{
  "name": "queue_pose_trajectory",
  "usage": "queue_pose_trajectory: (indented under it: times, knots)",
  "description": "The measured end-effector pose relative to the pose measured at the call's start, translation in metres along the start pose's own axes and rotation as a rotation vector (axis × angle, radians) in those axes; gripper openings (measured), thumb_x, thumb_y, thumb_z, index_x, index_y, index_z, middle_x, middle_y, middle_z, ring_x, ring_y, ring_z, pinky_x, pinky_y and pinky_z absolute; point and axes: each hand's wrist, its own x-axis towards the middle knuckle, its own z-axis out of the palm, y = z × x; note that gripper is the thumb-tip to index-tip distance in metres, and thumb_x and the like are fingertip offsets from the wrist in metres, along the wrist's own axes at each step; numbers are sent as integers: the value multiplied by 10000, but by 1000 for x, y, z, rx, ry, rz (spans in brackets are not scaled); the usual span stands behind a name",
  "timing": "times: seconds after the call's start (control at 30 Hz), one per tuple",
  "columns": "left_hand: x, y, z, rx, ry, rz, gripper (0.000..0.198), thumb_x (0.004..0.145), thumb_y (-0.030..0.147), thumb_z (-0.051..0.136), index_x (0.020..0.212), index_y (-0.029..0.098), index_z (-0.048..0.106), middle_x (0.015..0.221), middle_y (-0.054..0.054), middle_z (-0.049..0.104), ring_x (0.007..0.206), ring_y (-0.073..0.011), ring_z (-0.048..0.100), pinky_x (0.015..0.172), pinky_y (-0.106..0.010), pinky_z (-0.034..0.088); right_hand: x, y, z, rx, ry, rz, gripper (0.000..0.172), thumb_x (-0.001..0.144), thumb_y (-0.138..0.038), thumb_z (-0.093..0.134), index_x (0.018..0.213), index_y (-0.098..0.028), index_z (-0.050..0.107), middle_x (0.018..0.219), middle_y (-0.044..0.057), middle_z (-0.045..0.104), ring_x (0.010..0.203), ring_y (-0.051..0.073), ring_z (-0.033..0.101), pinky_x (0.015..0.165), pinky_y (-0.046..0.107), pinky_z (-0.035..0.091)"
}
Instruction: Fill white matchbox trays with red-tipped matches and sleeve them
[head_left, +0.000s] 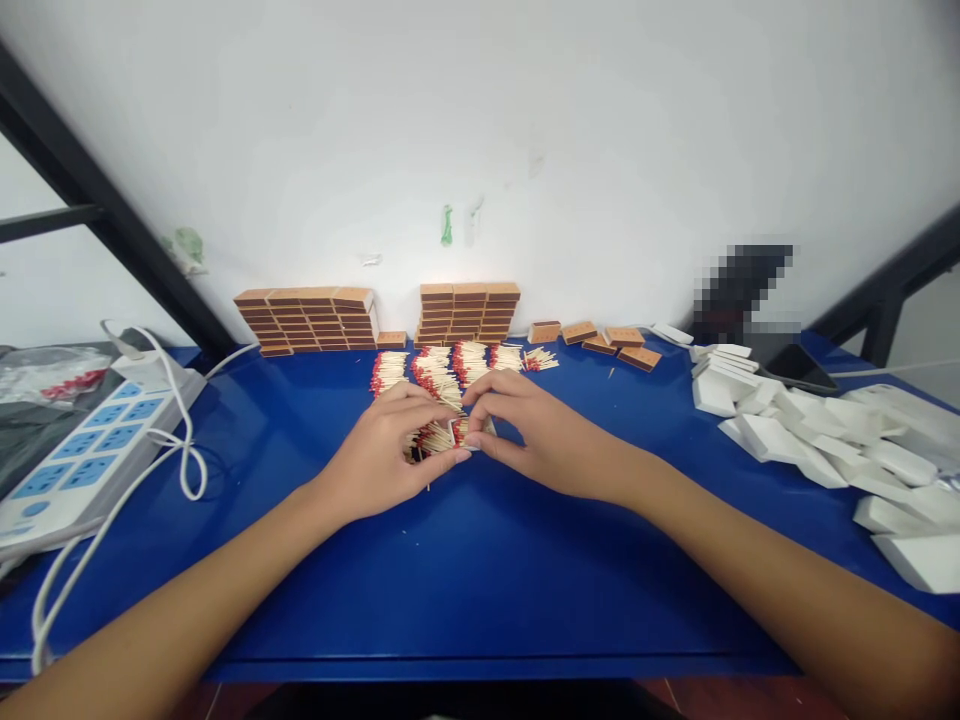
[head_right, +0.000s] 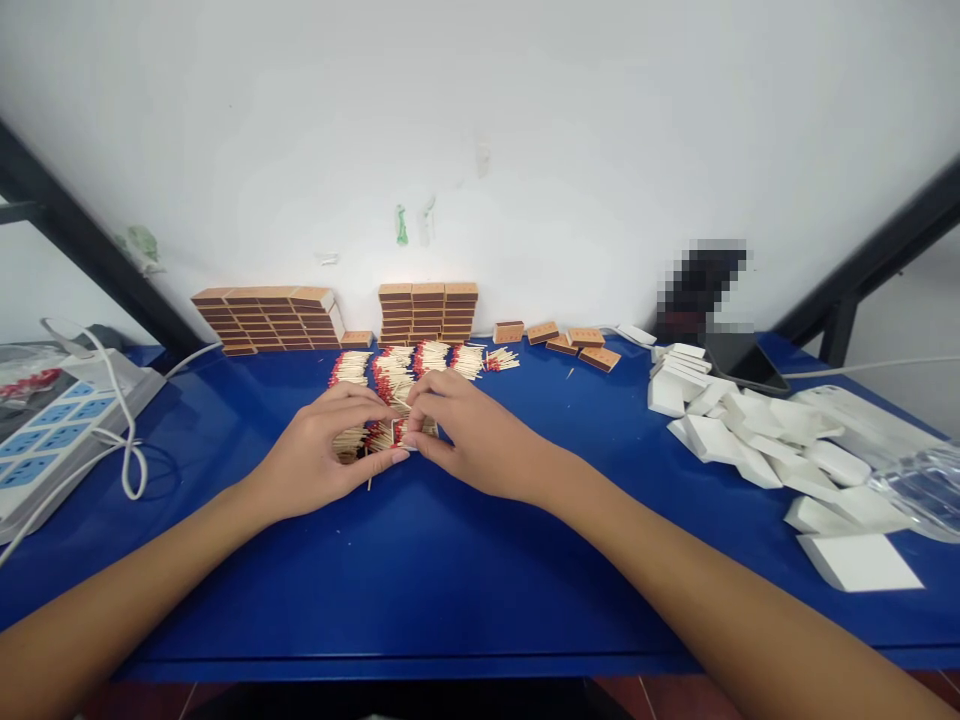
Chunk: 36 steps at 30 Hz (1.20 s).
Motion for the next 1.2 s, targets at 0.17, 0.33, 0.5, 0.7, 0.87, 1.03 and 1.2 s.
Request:
queue_pose_trajectory:
  times: [0.17,0.33,0.5,0.7,0.87,1.03,1.2]
  knots:
    - [0,-2,0,1,-17,-3,284,919,398,762,1150,234,735,1041,-68,751,1031,-243,650,922,-419,562,-2,2,-1,-9,-61,17,104,1038,-239,541,953,-228,600,1173,92,618,1138,224,572,1000,419,496]
    - [1,-3,0,26,-3,-5,275,925,413,752,1135,236,742,1020,-69,757,1008,-245,657,910,-426,564,-2,0,-3,-42,-45,31,105,1036,-232,536,945,-234,589,1186,99,620,1133,234,578,994,433,503]
    - [1,-2,0,20,-4,1,291,926,414,753,1150,229,734,1030,-69,759,1006,-240,658,901,-419,563,0,5,-1,-50,13,10,81,1007,-211,579,945,-230,627,1100,84,643,1032,218,603,922,397,522]
    - [2,-1,-2,44,0,5,285,933,419,745,1142,226,735,1019,-67,765,990,-241,666,885,-421,557,1,12,-1,-71,69,2,117,1002,-206,571,1012,-228,685,1065,89,654,980,218,607,855,386,533]
    - [2,-2,-1,57,-21,-1,277,938,417,737,1133,221,739,1014,-72,767,984,-245,671,881,-425,563,1,17,-1,-21,62,-21,137,1002,-232,573,1031,-238,706,1080,84,662,981,208,614,812,355,542]
    - [2,-4,0,101,44,-27,303,921,436,747,1108,198,748,1009,-91,763,983,-260,674,882,-435,568,4,51,-7,-83,220,103,109,976,-251,599,946,-213,697,947,60,679,859,196,613,741,337,506]
    - [1,-6,-1,103,57,-22,295,913,416,757,1092,182,752,1004,-94,758,995,-259,670,890,-427,569,5,85,-3,-196,143,169,145,951,-254,640,1047,-187,725,933,65,661,844,197,601,792,350,472]
